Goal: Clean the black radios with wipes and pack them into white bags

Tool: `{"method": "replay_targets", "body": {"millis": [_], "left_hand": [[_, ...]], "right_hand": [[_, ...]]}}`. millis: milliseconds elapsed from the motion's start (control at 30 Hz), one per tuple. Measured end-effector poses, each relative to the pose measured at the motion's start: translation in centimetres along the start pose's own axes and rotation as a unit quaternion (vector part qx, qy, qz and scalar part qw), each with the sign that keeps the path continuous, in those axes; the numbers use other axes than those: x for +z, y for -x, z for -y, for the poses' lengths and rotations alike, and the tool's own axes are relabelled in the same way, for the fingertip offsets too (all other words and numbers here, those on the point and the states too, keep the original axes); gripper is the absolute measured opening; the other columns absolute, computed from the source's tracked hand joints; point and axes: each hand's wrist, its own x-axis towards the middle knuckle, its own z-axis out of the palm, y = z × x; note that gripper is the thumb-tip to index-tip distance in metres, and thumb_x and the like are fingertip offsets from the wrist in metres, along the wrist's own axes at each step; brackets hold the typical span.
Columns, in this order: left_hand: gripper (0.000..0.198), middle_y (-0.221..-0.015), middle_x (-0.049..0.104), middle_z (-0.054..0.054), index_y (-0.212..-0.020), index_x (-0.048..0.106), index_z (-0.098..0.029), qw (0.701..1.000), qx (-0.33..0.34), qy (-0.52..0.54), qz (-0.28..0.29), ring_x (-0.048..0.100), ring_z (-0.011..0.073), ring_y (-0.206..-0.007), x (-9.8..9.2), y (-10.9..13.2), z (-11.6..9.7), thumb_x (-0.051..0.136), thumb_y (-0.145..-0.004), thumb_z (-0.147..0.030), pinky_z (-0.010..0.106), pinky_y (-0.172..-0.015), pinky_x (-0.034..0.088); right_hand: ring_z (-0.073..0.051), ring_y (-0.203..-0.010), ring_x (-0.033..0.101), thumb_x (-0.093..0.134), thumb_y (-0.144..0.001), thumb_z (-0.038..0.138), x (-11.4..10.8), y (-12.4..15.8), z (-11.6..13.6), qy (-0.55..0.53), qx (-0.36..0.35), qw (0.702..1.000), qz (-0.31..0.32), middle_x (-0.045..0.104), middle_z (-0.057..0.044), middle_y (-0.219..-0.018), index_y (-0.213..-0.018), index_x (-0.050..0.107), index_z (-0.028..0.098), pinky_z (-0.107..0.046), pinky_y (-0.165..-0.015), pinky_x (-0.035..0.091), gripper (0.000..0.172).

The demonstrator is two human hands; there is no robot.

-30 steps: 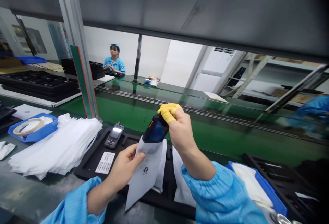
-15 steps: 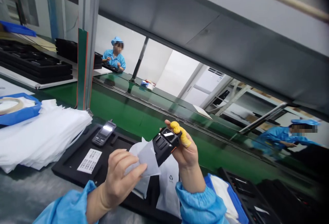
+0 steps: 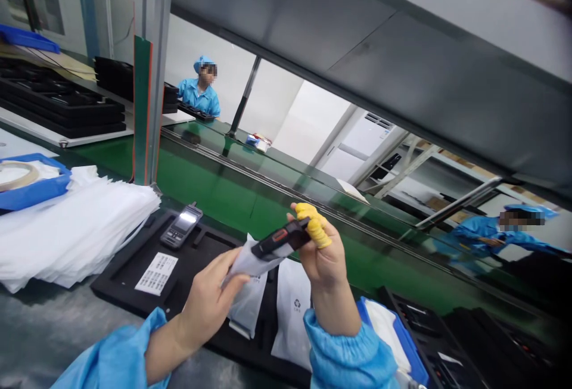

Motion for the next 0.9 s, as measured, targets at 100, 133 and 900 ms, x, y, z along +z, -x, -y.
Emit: {"method": "replay_targets", "body": {"millis": [100,133,900], "left_hand": [[0.032,-0.107,0.070,0.006,-0.116,0.062,-0.021,0.979,-0.158,0.108,0.064,0.067,0.0212,-0.093,0.0,-0.7,-0.6,0.050,-0.090,-0.033,0.029,-0.082,0.054],[0.031,-0.104,0.071,0.005,-0.113,0.064,-0.020,0.973,-0.184,0.126,0.064,0.068,0.0213,-0.092,0.0,-0.9,-0.8,0.050,-0.090,-0.035,0.029,-0.082,0.053],[0.022,-0.061,0.053,-0.004,-0.080,0.056,-0.018,0.984,-0.141,0.090,-0.069,0.047,0.0085,-0.050,-1.0,-5.6,-3.6,0.055,-0.086,-0.039,0.018,-0.046,0.037]], "right_hand": [[-0.020,-0.095,0.057,0.069,-0.073,0.036,1.4,0.2,0.4,0.123,-0.061,0.989,0.052,0.064,-0.004,-0.091,-0.075,0.073,0.028,-0.040,-0.090,0.045,0.009],[-0.019,-0.094,0.057,0.068,-0.074,0.033,1.8,0.4,0.5,0.156,-0.072,0.983,0.066,0.063,-0.004,-0.089,-0.075,0.073,0.028,-0.040,-0.089,0.045,0.007],[-0.023,-0.104,0.057,0.072,-0.065,0.046,2.5,2.4,0.7,0.206,0.023,0.966,0.152,0.058,-0.006,-0.120,-0.110,0.060,0.026,-0.039,-0.088,0.046,0.051]]}}
